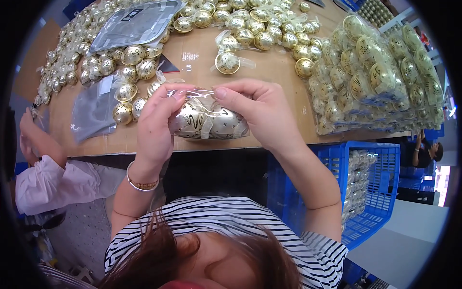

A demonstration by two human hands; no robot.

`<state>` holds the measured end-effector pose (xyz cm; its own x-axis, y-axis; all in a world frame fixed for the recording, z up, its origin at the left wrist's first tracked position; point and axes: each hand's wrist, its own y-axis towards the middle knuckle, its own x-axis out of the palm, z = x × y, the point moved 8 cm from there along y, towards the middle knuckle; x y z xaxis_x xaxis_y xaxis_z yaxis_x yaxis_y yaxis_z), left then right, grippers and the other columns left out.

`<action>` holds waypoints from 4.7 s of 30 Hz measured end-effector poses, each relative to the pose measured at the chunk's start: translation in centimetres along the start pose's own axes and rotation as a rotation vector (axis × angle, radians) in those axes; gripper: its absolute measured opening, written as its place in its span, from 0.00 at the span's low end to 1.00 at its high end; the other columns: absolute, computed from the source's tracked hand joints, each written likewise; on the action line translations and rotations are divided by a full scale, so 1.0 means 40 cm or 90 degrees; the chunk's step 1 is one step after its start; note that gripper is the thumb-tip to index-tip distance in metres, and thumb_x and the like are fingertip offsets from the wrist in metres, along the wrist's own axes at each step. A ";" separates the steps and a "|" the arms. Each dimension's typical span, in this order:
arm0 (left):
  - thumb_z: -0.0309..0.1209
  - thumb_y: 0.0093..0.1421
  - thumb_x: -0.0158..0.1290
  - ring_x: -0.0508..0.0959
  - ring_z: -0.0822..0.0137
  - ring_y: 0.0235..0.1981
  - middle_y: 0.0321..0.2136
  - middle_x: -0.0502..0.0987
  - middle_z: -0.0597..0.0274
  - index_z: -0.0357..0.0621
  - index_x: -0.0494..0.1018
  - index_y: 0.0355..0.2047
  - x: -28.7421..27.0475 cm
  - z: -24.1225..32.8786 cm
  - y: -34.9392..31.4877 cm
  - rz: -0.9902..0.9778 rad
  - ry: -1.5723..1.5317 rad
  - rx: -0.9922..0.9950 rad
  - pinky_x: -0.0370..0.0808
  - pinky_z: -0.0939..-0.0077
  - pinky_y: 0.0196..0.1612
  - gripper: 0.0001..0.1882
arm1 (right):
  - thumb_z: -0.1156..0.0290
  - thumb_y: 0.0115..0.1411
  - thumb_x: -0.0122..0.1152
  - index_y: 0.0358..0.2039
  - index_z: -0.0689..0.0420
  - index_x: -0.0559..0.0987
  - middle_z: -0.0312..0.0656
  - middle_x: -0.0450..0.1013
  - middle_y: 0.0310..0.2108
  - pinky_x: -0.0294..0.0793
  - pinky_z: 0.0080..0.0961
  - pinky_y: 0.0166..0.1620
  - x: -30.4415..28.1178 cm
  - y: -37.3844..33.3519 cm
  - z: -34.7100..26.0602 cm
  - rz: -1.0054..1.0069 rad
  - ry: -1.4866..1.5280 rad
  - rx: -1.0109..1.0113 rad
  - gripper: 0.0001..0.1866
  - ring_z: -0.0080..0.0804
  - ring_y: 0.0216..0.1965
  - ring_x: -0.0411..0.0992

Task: Packing gold-colored spherical ornaments into clear plastic bags at a workstation.

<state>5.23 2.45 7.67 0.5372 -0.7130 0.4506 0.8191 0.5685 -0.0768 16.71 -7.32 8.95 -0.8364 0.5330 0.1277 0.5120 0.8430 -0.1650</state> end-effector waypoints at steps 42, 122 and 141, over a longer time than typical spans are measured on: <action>0.26 0.57 0.43 0.71 0.68 0.45 0.41 0.73 0.57 0.35 0.70 0.43 -0.090 -0.020 0.039 -0.007 -0.076 0.165 0.64 0.73 0.51 0.14 | 0.73 0.39 0.74 0.42 0.58 0.81 0.46 0.73 0.47 0.71 0.33 0.49 -0.050 -0.363 -0.333 0.456 -0.784 -0.846 0.25 0.36 0.47 0.72; 0.48 0.34 0.68 0.57 0.39 0.58 0.54 0.57 0.36 0.42 0.47 0.64 0.048 -0.106 0.034 -0.373 0.925 0.197 0.57 0.50 0.62 0.60 | 0.62 0.67 0.43 0.55 0.65 0.63 0.53 0.68 0.51 0.74 0.39 0.54 -0.358 -0.214 0.215 0.214 0.604 -0.184 0.22 0.44 0.50 0.71; 0.51 0.35 0.68 0.56 0.41 0.59 0.53 0.62 0.39 0.41 0.47 0.64 0.028 -0.089 0.022 -0.345 0.832 0.296 0.60 0.53 0.59 0.62 | 0.74 0.49 0.68 0.57 0.63 0.66 0.41 0.71 0.47 0.73 0.25 0.49 -0.139 -0.052 0.212 -0.148 -0.103 0.172 0.34 0.30 0.48 0.70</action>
<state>7.26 0.67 4.95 0.1981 -0.5863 -0.7855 0.9726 0.0179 0.2319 18.61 -12.66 0.30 -0.9550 0.2939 0.0388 0.2540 0.8788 -0.4041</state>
